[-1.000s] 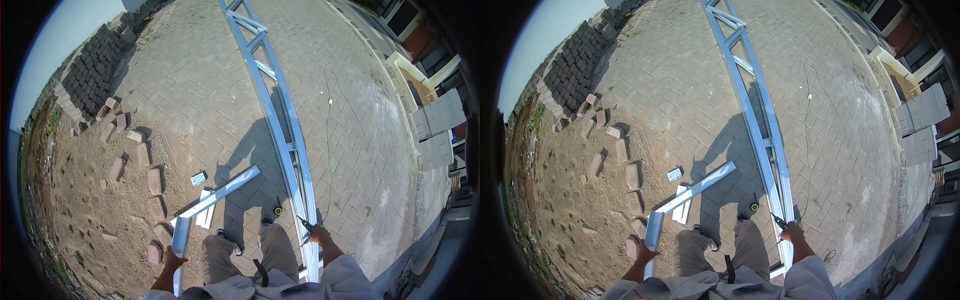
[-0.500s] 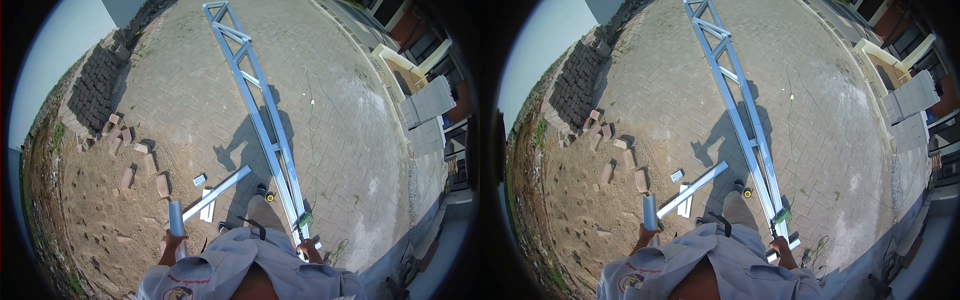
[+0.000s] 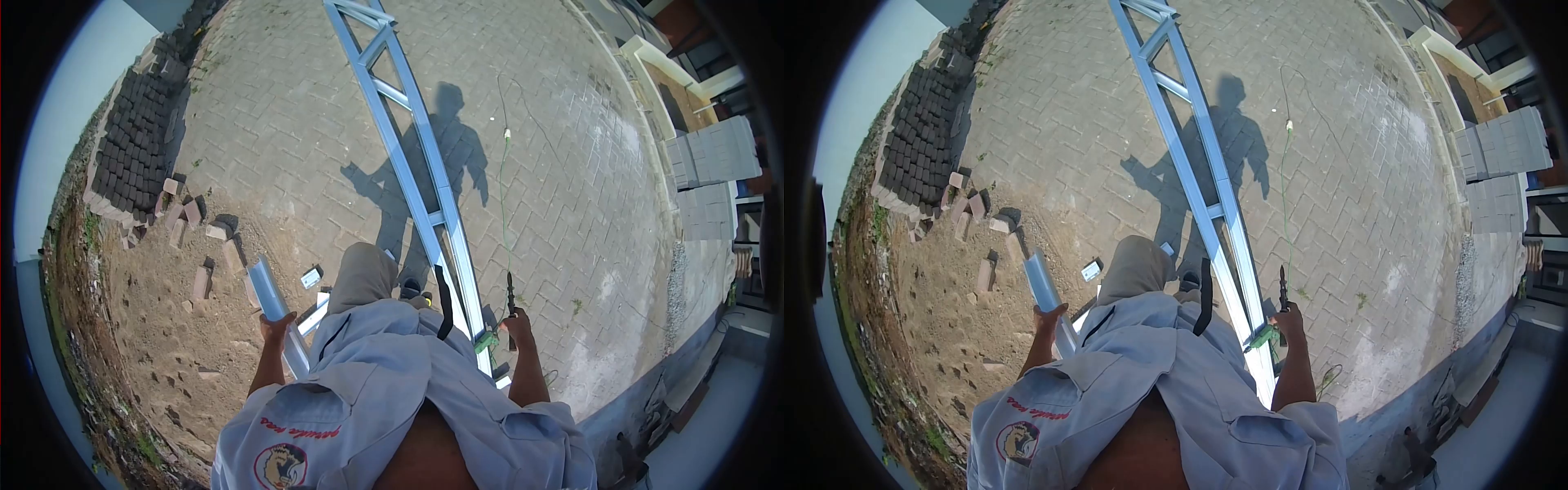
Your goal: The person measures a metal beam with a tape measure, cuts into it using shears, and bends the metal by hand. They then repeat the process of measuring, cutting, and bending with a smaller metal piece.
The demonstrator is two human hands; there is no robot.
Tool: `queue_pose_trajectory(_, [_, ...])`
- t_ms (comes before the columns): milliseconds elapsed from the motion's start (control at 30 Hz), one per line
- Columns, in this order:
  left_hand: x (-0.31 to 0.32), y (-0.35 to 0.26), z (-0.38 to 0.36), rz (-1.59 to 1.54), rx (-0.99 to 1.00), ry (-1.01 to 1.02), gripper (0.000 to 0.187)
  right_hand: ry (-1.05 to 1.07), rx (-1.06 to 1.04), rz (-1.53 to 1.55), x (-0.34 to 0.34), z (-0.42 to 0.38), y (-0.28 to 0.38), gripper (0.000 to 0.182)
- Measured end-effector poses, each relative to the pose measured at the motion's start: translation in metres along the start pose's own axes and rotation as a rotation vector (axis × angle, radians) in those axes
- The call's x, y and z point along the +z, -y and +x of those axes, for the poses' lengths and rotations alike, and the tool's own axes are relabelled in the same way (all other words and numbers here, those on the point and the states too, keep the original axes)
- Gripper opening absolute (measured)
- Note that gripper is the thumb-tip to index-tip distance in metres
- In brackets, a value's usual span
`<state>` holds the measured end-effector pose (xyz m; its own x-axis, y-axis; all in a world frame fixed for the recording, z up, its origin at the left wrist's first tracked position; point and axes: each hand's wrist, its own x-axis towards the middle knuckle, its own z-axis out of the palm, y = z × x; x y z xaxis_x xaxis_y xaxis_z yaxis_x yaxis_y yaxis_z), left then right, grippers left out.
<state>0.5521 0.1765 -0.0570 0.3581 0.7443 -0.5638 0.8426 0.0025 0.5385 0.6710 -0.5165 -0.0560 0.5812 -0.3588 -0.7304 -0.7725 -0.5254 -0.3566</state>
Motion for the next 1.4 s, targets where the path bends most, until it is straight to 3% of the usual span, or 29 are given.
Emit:
queue_pose_trajectory(100, [0.029,-0.002,0.03,0.027,0.049,-0.006,0.103,0.007,-0.03,-0.078,-0.014,0.028,0.033,0.064])
queue_pose_trajectory(267, [0.074,-0.083,0.067,0.387,-0.106,0.008,0.11,0.133,0.158,-0.011,-0.001,0.084,0.053,0.066])
queue_pose_trajectory(300, [0.086,-0.104,0.084,0.446,-0.136,-0.002,0.112,0.149,0.241,0.034,-0.001,0.075,0.088,0.065])
queue_pose_trajectory(367, [0.106,-0.176,0.097,0.442,-0.125,0.011,0.109,0.136,0.288,-0.147,0.019,0.11,0.074,0.063])
queue_pose_trajectory(433, [0.125,-0.232,0.13,0.518,-0.183,-0.024,0.106,0.298,0.27,-0.351,0.019,0.124,0.107,0.058])
queue_pose_trajectory(500, [0.137,-0.292,0.167,0.366,-0.109,0.012,0.1,0.352,0.534,-0.141,0.026,0.145,0.106,0.058])
queue_pose_trajectory(567, [0.145,-0.372,0.208,0.257,-0.065,0.041,0.094,0.272,0.403,-0.302,0.001,0.153,0.172,0.062])
queue_pose_trajectory(633, [0.158,-0.441,0.256,0.143,0.006,0.099,0.086,0.142,0.3,-0.154,-0.015,0.171,0.193,0.062])
queue_pose_trajectory(700, [0.174,-0.502,0.297,0.02,0.073,0.142,0.082,0.119,0.335,-0.115,-0.053,0.155,0.298,0.051])
queue_pose_trajectory(767, [0.187,-0.569,0.321,-0.063,0.166,0.162,0.083,0.117,0.356,0.068,-0.072,0.192,0.307,0.047])
queue_pose_trajectory(867, [0.212,-0.638,0.33,-0.161,0.279,0.143,0.082,0.098,0.313,0.03,-0.102,0.233,0.344,0.044])
queue_pose_trajectory(967, [0.244,-0.671,0.342,-0.084,0.3,0.061,0.079,0.095,0.247,-0.19,-0.131,0.254,0.418,0.045])
queue_pose_trajectory(1100, [0.299,-0.672,0.333,0.023,0.283,-0.12,0.077,0.152,0.133,-0.314,-0.169,0.34,0.466,0.05])
queue_pose_trajectory(1200, [0.335,-0.683,0.29,-0.003,0.103,-0.153,0.082,0.208,0.063,-0.342,-0.215,0.423,0.497,0.053])
queue_pose_trajectory(1300, [0.389,-0.659,0.263,0.092,-0.027,-0.337,0.083,0.22,0.046,-0.28,-0.279,0.501,0.546,0.057])
queue_pose_trajectory(1367, [0.407,-0.683,0.226,0.023,-0.18,-0.229,0.084,0.217,0.145,-0.279,-0.325,0.551,0.581,0.064])
queue_pose_trajectory(1400, [0.42,-0.701,0.209,-0.033,-0.256,-0.183,0.084,0.101,0.07,-0.3,-0.345,0.559,0.619,0.063])
